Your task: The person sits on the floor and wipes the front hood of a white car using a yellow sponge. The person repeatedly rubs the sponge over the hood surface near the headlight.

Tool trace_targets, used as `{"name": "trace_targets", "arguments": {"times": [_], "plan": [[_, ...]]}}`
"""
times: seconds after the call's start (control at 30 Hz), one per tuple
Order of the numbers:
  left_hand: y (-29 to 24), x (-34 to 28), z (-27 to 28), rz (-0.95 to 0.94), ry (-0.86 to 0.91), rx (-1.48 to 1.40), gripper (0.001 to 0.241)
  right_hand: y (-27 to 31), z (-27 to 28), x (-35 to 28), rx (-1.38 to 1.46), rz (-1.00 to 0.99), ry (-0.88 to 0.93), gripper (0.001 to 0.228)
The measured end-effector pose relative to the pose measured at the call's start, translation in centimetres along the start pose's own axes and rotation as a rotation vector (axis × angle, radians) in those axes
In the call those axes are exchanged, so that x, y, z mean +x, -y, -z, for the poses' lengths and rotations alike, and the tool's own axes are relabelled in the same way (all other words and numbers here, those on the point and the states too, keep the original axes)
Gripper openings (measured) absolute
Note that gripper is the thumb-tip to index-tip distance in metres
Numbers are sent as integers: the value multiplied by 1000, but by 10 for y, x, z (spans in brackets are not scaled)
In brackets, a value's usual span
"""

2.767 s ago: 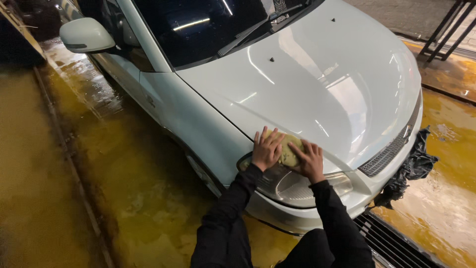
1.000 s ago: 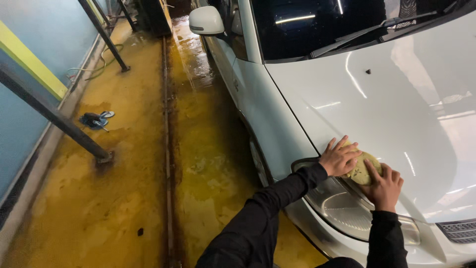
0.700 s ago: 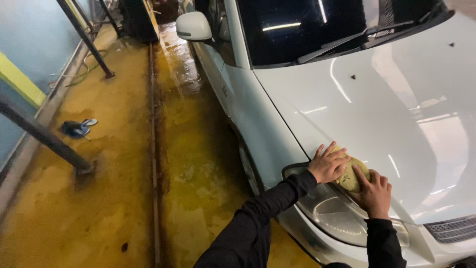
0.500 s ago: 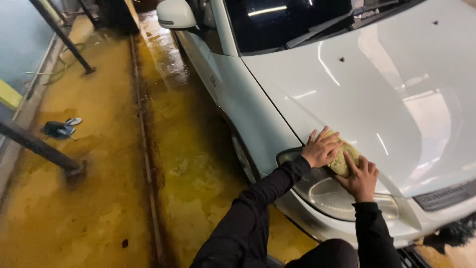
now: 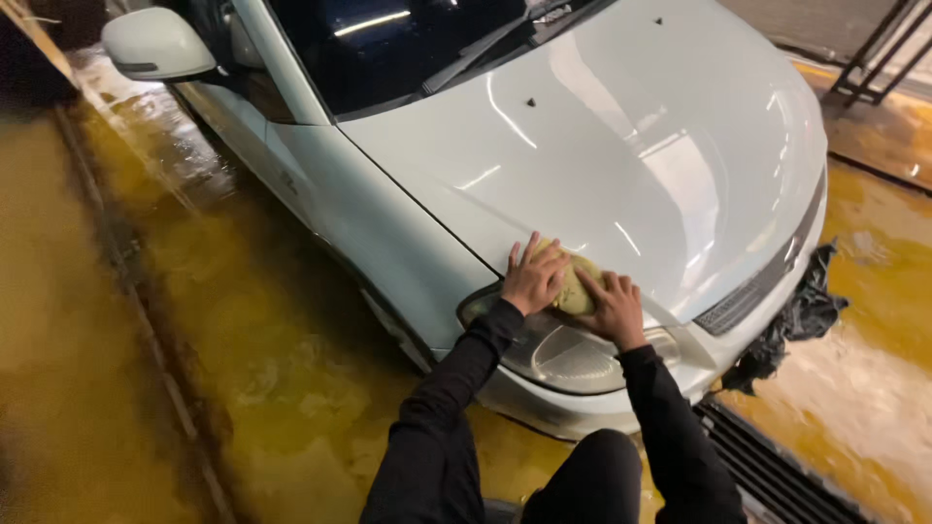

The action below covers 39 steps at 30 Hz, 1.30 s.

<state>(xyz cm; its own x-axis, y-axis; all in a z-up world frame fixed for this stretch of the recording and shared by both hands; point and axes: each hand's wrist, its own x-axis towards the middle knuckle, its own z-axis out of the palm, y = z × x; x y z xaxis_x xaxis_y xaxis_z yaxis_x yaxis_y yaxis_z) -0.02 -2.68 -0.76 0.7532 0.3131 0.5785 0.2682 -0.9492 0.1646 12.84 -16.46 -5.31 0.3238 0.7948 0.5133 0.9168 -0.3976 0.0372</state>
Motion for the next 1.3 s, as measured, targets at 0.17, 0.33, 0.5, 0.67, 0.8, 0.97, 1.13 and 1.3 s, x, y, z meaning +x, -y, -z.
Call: {"name": "trace_targets", "arguments": {"times": [0.17, 0.33, 0.5, 0.67, 0.8, 0.97, 1.13, 1.3], "plan": [[-8, 0, 10, -21, -100, -5, 44, 15, 18, -7, 49, -16, -80, 102], [-7, -15, -2, -84, -129, 76, 45, 10, 11, -23, 37, 2, -45, 105], [-5, 12, 0, -7, -141, -27, 44, 4, 15, 9, -3, -67, -55, 105], [-8, 5, -5, -26, -164, -13, 44, 5, 8, -7, 9, -57, -95, 104], [-5, -5, -13, -40, -198, 20, 43, 11, 11, -14, -19, -32, -95, 106], [-8, 8, -12, 16, -223, -12, 42, 6, 6, 3, -3, -78, -105, 105], [-7, 4, -21, -22, -239, -67, 42, 7, 8, -8, -24, -97, -108, 106], [-11, -1, -11, -5, -279, -24, 42, 12, 7, -14, 4, -92, -129, 103]]}}
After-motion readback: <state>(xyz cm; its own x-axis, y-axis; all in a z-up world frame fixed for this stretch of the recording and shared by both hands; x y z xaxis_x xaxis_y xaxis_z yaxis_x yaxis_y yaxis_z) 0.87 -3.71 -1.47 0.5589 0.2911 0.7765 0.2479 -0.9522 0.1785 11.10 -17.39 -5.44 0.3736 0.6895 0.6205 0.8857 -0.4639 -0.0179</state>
